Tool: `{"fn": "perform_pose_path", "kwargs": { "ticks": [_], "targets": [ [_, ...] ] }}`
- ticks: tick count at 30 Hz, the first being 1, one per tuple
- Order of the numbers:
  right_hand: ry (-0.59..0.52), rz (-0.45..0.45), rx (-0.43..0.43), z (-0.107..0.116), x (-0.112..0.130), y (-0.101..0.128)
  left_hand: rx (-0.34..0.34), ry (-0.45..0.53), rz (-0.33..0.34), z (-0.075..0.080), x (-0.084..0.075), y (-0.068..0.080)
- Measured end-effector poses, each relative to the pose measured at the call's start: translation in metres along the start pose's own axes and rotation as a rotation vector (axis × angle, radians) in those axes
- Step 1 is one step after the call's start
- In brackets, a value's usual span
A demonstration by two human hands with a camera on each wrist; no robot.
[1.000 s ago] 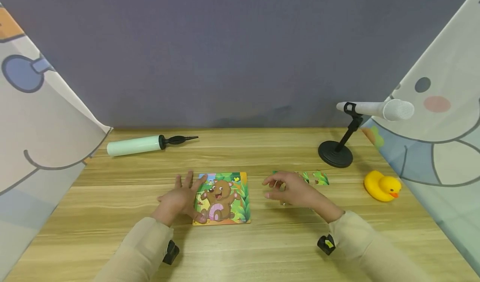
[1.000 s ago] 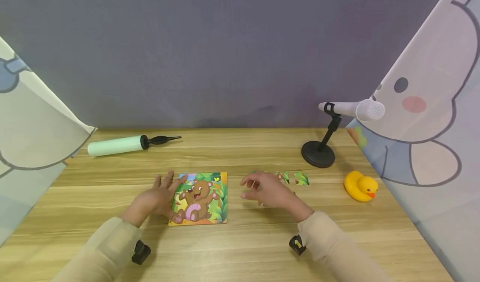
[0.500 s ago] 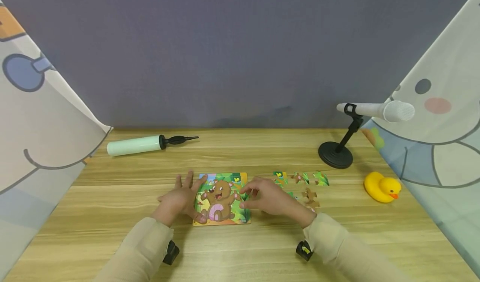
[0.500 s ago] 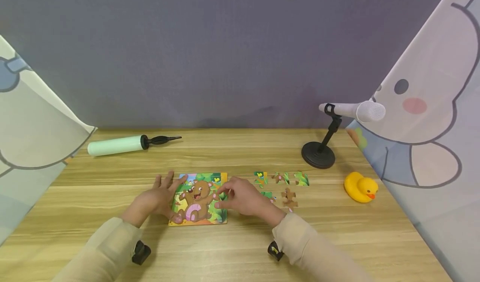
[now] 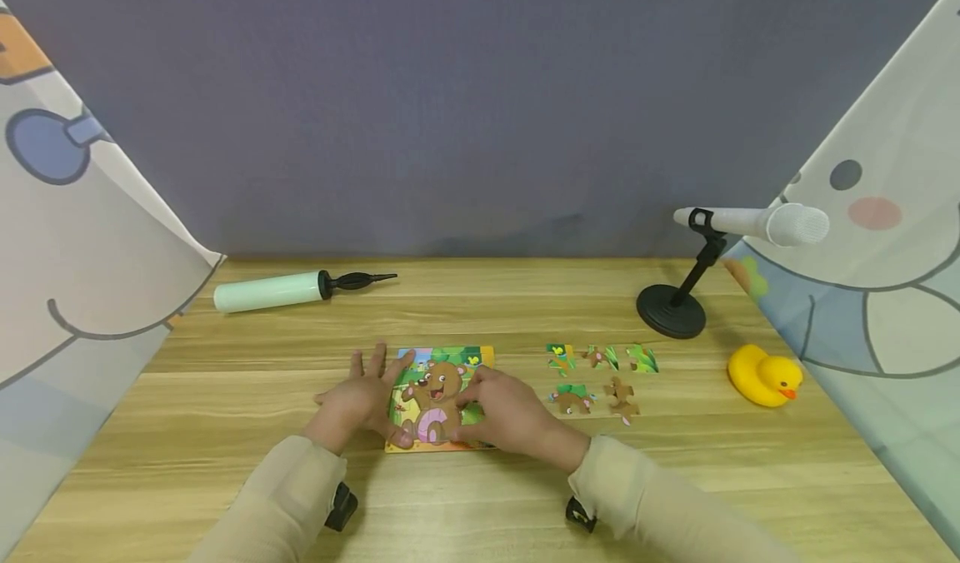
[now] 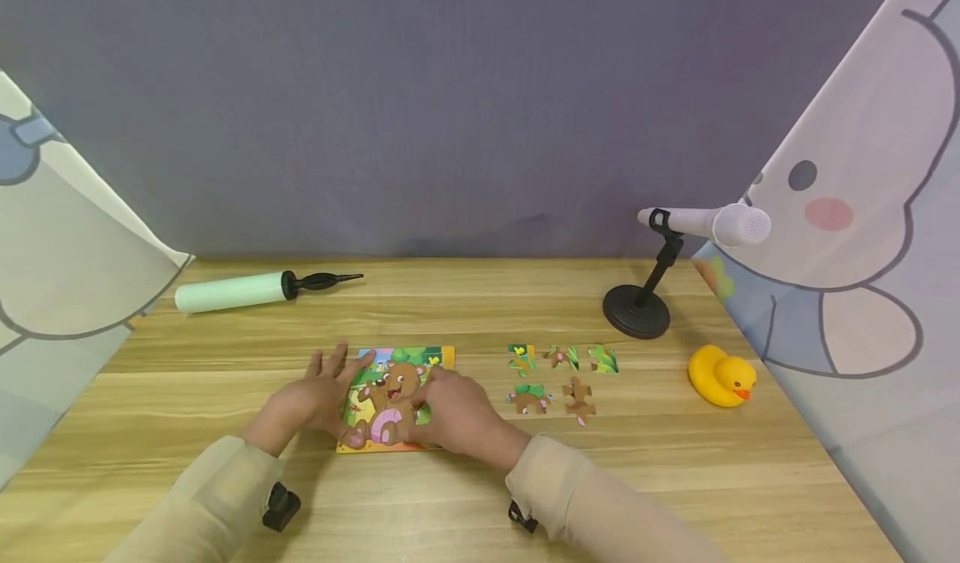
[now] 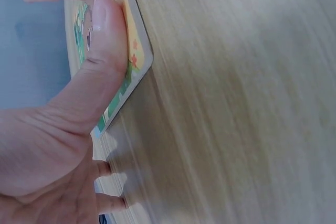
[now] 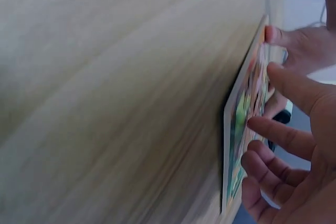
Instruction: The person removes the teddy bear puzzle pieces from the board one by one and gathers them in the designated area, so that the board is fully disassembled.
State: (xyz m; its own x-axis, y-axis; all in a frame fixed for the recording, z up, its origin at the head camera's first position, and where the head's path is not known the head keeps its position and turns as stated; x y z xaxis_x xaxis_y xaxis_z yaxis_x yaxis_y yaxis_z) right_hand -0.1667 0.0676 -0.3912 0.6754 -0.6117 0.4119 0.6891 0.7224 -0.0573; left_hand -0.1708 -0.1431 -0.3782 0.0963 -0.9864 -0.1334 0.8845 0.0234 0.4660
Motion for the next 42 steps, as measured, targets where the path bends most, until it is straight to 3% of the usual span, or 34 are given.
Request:
{"fn": "perform_pose_path", "kwargs": {
  "ticks": [9,20,28,42],
  "targets": [
    [0.123,0.06,-0.052,-0.006,0.008,-0.004,0.006,0.0,0.003,0.001,0.0,0.0],
    [0.128,0.07,-0.057,-0.007,0.007,-0.006,0.014,-0.007,0.002,0.001,-0.001,0.0],
    [0.097,-0.003,-0.021,0.001,-0.004,-0.005,0.013,-0.013,0.0,0.001,-0.001,-0.001],
    [0.051,0.071,0.048,0.006,-0.01,-0.007,0.011,-0.01,0.004,0.002,-0.001,0.0]
  ]
}}
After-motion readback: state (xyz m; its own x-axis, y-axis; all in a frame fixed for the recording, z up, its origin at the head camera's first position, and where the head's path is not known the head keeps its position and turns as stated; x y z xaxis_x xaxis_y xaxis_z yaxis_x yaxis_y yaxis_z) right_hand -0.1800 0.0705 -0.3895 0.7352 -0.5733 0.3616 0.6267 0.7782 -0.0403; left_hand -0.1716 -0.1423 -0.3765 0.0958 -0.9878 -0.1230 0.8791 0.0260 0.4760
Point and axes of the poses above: each hand's wrist, its own y-axis away from the middle knuckle, its own z-axis out of the back of the hand, x = y × z, the point moved 1 cm from there along -y, towards the middle knuckle, and after that the axes turned 11 degrees about z, right-handed, at the moved point
